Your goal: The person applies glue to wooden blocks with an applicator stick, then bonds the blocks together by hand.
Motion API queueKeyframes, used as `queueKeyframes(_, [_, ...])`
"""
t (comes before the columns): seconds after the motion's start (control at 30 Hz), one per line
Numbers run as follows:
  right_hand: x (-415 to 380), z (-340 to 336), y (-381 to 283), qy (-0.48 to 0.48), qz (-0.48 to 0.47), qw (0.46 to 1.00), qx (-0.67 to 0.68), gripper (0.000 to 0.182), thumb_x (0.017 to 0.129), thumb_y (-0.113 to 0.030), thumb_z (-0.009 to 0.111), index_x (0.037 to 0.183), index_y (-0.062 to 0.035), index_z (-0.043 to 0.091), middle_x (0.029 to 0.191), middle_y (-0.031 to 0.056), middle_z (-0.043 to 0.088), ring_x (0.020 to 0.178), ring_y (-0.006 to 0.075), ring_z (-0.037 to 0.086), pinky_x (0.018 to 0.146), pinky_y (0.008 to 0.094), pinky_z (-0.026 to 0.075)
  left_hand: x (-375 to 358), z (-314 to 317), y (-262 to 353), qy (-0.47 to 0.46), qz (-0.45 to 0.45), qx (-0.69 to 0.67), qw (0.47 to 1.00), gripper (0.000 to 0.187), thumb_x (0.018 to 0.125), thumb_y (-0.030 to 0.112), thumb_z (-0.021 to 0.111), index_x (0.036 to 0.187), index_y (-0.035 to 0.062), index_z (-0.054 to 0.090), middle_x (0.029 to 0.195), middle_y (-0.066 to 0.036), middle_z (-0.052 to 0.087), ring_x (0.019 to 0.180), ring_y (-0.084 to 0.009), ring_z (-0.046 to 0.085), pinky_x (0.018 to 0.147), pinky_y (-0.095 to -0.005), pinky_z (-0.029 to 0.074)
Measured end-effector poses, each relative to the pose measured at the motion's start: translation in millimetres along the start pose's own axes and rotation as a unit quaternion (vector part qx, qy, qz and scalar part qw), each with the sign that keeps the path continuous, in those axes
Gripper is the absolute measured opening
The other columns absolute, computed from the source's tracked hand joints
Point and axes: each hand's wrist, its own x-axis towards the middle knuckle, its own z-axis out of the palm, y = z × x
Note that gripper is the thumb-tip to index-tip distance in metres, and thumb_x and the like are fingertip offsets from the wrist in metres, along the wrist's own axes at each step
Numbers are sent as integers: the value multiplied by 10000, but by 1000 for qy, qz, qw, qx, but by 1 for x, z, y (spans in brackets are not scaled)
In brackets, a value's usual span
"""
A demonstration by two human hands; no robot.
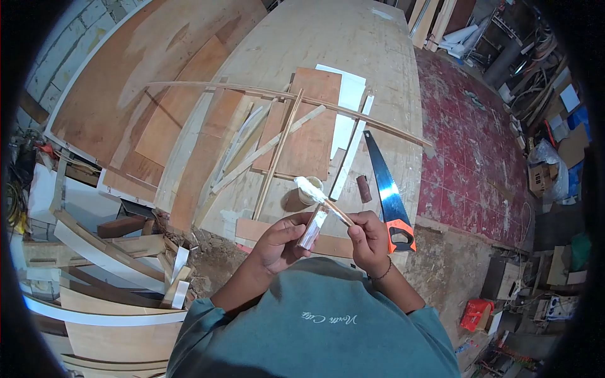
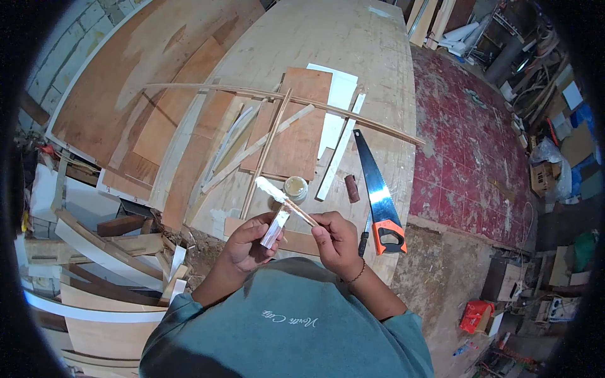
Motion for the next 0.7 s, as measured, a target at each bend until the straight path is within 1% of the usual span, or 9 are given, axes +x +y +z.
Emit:
queueKeyframes(0.1, [2, 0, 1, -2, -3, 1000, -13, 189, 902, -136, 553, 974, 31, 606, 714, 84, 580, 604, 133, 540, 573, 250, 424, 2, 2, -1, 7, -2, -12, 1000, 386, 901, 149, 562, 1219, -29, 436, 903, -162, 611, 717, -192, 665, 583, -263, 575])
queueKeyframes(0.17, [4, 0, 0, 7, -26, 999, -47, 185, 894, -132, 565, 971, 31, 604, 709, 102, 584, 595, 149, 548, 566, 259, 427, 3, 0, -1, 8, -5, -18, 1000, 387, 900, 147, 564, 1221, -28, 436, 900, -164, 611, 716, -194, 665, 584, -259, 575])
queueKeyframes(0.27, [5, 2, 6, 18, -40, 998, -33, 180, 884, -130, 578, 972, 25, 603, 707, 112, 587, 588, 166, 553, 560, 270, 431, 4, -5, -2, 4, -28, -11, 1000, 372, 903, 146, 563, 1211, -28, 449, 907, -171, 608, 721, -203, 665, 587, -254, 574])
queueKeyframes(0.4, [5, 3, 7, 14, -40, 999, -34, 180, 866, -128, 603, 973, 16, 596, 693, 108, 576, 581, 170, 548, 540, 278, 418, 6, -5, -6, 23, -34, -4, 999, 355, 906, 147, 556, 1198, -33, 466, 901, -168, 606, 726, -200, 658, 575, -246, 572])
queueKeyframes(0.47, [5, 0, -1, -15, -47, 996, -73, 189, 827, -115, 640, 968, 2, 594, 676, 101, 560, 570, 205, 537, 533, 304, 410, 7, -6, -6, 33, -28, 1, 999, 356, 907, 149, 554, 1197, -38, 467, 898, -164, 606, 725, -195, 654, 570, -245, 571])
queueKeyframes(0.5, [7, 0, -3, -13, -47, 996, -72, 189, 827, -115, 640, 968, 2, 594, 676, 101, 560, 570, 205, 537, 533, 304, 410, 8, -6, -5, 39, -25, 9, 999, 339, 913, 136, 535, 1198, -35, 468, 882, -140, 615, 715, -184, 659, 600, -245, 583])
queueKeyframes(0.57, [9, -1, -6, -64, -157, 981, -99, 207, 789, -102, 664, 964, -15, 594, 664, 93, 547, 563, 246, 522, 534, 339, 404, 9, -4, -5, 44, -24, 18, 999, 322, 919, 122, 516, 1198, -31, 470, 867, -116, 625, 704, -172, 663, 630, -246, 596])
queueKeyframes(0.6, [9, -2, -7, -94, -150, 980, -91, 223, 769, -99, 672, 966, -26, 597, 671, 94, 547, 575, 279, 524, 554, 368, 414, 9, -2, -6, 34, -19, 2, 999, 333, 917, 118, 517, 1209, -33, 462, 867, -116, 625, 712, -176, 666, 632, -248, 598])
queueKeyframes(0.7, [8, -2, -3, -60, -167, 978, -112, 236, 771, -125, 683, 969, -30, 595, 690, 96, 554, 596, 262, 542, 552, 367, 412, 9, -2, -7, 18, -16, -19, 1000, 379, 911, 112, 521, 1249, -38, 436, 876, -125, 626, 739, -189, 673, 622, -246, 600])
